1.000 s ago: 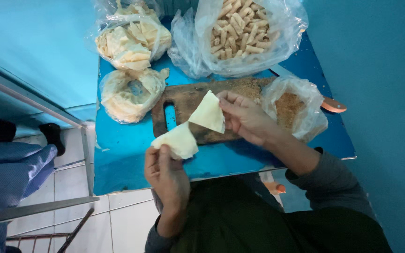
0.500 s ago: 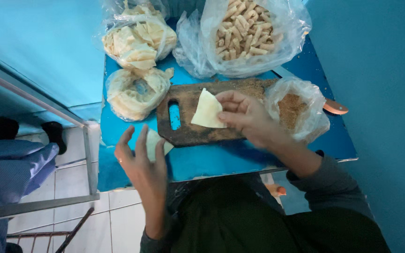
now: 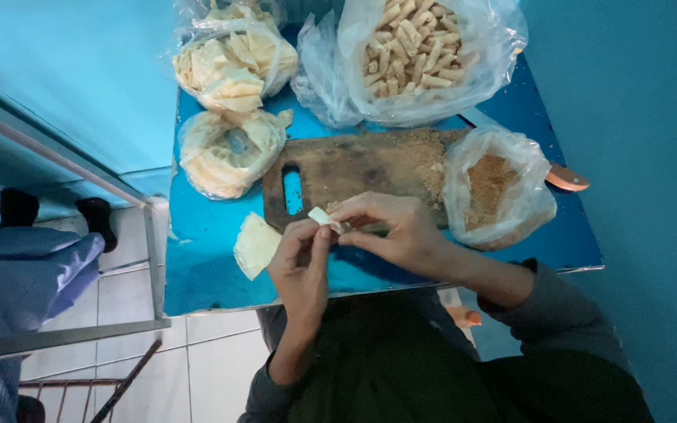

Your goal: The person sits at a small blue table and folds triangular dough wrappers by hand, rolling each piece into a tight cylinder on a wooden board. The finished rolls are placed into a plastic bag that already contains many similar rolled snacks, and the person continues folding more wrappers one at a time.

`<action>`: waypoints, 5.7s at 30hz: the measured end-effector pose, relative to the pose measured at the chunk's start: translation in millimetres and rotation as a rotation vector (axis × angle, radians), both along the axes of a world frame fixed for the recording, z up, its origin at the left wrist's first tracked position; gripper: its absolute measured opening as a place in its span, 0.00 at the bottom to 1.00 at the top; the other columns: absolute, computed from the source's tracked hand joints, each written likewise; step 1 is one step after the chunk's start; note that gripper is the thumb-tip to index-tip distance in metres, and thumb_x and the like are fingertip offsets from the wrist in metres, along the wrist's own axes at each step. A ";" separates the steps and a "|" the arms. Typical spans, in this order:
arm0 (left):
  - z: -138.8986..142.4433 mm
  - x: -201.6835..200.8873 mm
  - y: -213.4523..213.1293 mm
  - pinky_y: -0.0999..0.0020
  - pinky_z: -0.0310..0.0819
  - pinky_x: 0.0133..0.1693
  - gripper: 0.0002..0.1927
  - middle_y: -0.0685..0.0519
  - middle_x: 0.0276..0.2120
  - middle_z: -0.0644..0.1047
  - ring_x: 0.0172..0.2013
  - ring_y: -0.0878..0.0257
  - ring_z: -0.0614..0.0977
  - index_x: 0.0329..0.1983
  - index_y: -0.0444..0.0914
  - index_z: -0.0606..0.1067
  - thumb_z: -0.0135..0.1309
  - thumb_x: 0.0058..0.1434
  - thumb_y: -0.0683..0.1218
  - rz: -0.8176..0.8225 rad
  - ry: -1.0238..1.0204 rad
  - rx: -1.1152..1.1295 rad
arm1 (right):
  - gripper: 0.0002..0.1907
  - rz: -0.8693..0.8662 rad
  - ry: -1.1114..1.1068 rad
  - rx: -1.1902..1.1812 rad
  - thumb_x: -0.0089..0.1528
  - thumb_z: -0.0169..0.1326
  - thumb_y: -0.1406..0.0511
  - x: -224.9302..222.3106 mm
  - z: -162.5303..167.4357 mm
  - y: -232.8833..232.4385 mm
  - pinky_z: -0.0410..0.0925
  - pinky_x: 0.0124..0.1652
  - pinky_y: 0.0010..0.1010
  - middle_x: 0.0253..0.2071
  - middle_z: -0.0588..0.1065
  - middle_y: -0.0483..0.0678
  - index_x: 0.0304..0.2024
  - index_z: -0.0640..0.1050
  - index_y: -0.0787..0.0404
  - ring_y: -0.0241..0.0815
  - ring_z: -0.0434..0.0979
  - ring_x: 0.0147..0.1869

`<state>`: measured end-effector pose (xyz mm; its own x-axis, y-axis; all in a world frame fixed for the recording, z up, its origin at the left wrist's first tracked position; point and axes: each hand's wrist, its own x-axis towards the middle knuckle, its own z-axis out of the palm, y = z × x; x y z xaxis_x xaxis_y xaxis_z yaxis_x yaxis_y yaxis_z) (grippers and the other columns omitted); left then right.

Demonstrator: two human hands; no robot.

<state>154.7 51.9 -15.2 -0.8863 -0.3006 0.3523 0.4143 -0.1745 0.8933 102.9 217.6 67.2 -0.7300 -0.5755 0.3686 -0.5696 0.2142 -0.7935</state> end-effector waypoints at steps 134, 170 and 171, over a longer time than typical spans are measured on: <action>64.3 -67.0 -43.1 0.63 0.78 0.35 0.12 0.45 0.34 0.80 0.32 0.53 0.84 0.44 0.34 0.76 0.57 0.56 0.35 -0.313 0.037 -0.838 | 0.13 -0.018 -0.581 -0.095 0.65 0.57 0.71 -28.5 -21.5 23.8 0.73 0.40 0.24 0.40 0.74 0.43 0.52 0.73 0.62 0.30 0.77 0.42; 20.1 -84.3 -31.4 0.59 0.75 0.41 0.09 0.44 0.36 0.73 0.42 0.49 0.77 0.28 0.32 0.75 0.51 0.52 0.44 0.203 0.576 -1.452 | 0.26 0.348 0.319 0.656 0.52 0.49 0.77 -215.4 -13.6 -148.4 0.66 0.50 0.41 0.45 0.73 0.54 0.49 0.84 0.54 0.57 0.71 0.52; 20.0 -86.0 -31.0 0.59 0.76 0.42 0.09 0.44 0.36 0.73 0.43 0.49 0.77 0.28 0.32 0.75 0.51 0.52 0.44 0.230 0.595 -1.434 | 0.26 0.377 0.287 0.676 0.52 0.48 0.77 -219.5 -18.9 -152.0 0.66 0.51 0.41 0.44 0.74 0.51 0.48 0.85 0.53 0.56 0.72 0.52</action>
